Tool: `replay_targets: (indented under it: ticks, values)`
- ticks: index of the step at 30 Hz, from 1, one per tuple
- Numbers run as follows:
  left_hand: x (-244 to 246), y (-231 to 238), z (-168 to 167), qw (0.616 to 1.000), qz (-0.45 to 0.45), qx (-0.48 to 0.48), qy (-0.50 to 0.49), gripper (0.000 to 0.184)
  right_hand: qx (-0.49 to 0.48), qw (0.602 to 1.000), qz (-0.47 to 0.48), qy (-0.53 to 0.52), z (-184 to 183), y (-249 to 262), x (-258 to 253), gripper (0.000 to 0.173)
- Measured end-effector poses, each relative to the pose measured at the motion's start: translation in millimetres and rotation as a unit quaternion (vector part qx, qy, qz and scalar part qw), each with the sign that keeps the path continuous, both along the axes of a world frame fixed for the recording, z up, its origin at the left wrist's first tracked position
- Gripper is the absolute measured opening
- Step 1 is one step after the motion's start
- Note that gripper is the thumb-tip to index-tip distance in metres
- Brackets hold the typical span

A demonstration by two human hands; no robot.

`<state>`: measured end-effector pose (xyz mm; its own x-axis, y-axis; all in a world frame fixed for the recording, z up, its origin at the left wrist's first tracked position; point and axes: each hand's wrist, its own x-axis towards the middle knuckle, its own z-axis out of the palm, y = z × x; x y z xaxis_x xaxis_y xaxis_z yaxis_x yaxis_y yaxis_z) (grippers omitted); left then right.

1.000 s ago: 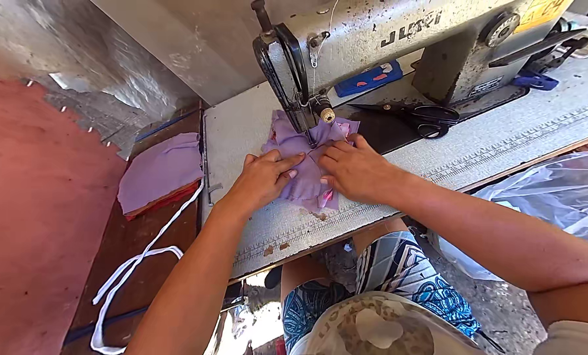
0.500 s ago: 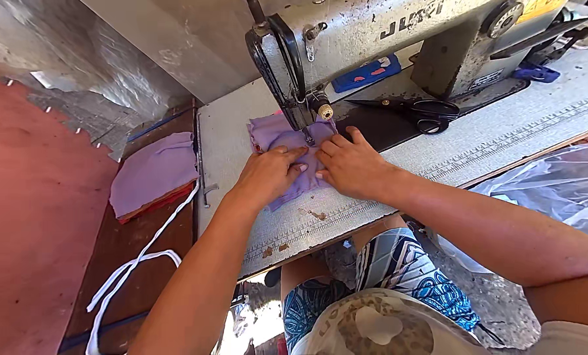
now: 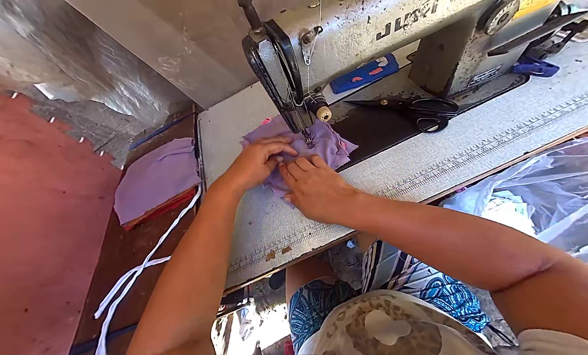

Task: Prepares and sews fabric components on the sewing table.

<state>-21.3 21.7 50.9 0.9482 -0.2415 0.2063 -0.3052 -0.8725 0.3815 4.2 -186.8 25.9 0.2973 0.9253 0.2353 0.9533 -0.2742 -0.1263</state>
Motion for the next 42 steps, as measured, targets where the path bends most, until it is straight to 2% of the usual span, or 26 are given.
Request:
replay_targets:
  ticks: [3, 10, 16, 22, 24, 26, 27, 29, 31, 34, 38, 42]
  values:
    - [-11.5, -7.2, -10.0, 1.0, 0.017, 0.011, 0.016, 0.036, -0.016, 1.0, -0.024, 0.004, 6.9, -3.7, 3.8, 0.053]
    - [-33.4, -38.9, 1.2, 0.988, 0.09, 0.117, 0.036, 0.037, -0.028, 0.999, -0.042, -0.001, 13.7, -34.4, 15.0, 0.052]
    - [-25.7, -53.3, -0.9, 0.984, 0.116, 0.134, 0.024, 0.041, -0.024, 0.997, -0.067, -0.035, 6.5, -49.1, 40.2, 0.056]
    - [-11.0, -64.5, 3.6, 0.969, 0.169, 0.166, 0.073, 0.053, -0.077, 0.993, -0.088, -0.029, 9.0, -51.1, 71.2, 0.056]
    - [-7.5, -61.7, 8.2, 0.97, 0.168, 0.148, 0.089, 0.053, -0.075, 0.992, -0.097, -0.021, 10.3, -48.4, 66.7, 0.055]
    - [-3.3, -46.6, 14.7, 0.985, 0.139, 0.085, 0.065, 0.044, 0.039, 0.996, -0.069, -0.037, 6.5, -44.6, 45.6, 0.041]
    - [-0.2, -36.3, 14.3, 0.99, 0.122, 0.058, 0.042, 0.041, 0.076, 0.995, -0.037, -0.046, 4.1, -41.5, 32.2, 0.04]
    - [3.3, -17.7, 5.0, 0.995, 0.091, 0.027, 0.034, 0.036, 0.049, 0.998, 0.04, -0.013, 2.0, -34.8, 5.0, 0.053]
    - [3.0, -9.4, -7.0, 0.994, 0.092, 0.042, 0.033, 0.04, -0.017, 0.996, 0.079, 0.045, 1.9, -26.4, -9.3, 0.063]
    - [-4.9, -17.9, -9.0, 0.99, 0.115, 0.082, 0.024, 0.039, -0.032, 0.996, 0.076, 0.044, 5.6, -26.8, -13.3, 0.074]
    - [-22.1, -31.4, -0.1, 0.978, 0.146, 0.142, 0.033, 0.037, 0.03, 0.998, 0.057, -0.018, 5.5, -49.6, -6.3, 0.071]
    - [-36.5, -47.9, -0.6, 0.974, 0.144, 0.174, -0.002, 0.036, 0.058, 0.996, 0.026, -0.058, 3.9, -69.7, 14.5, 0.062]
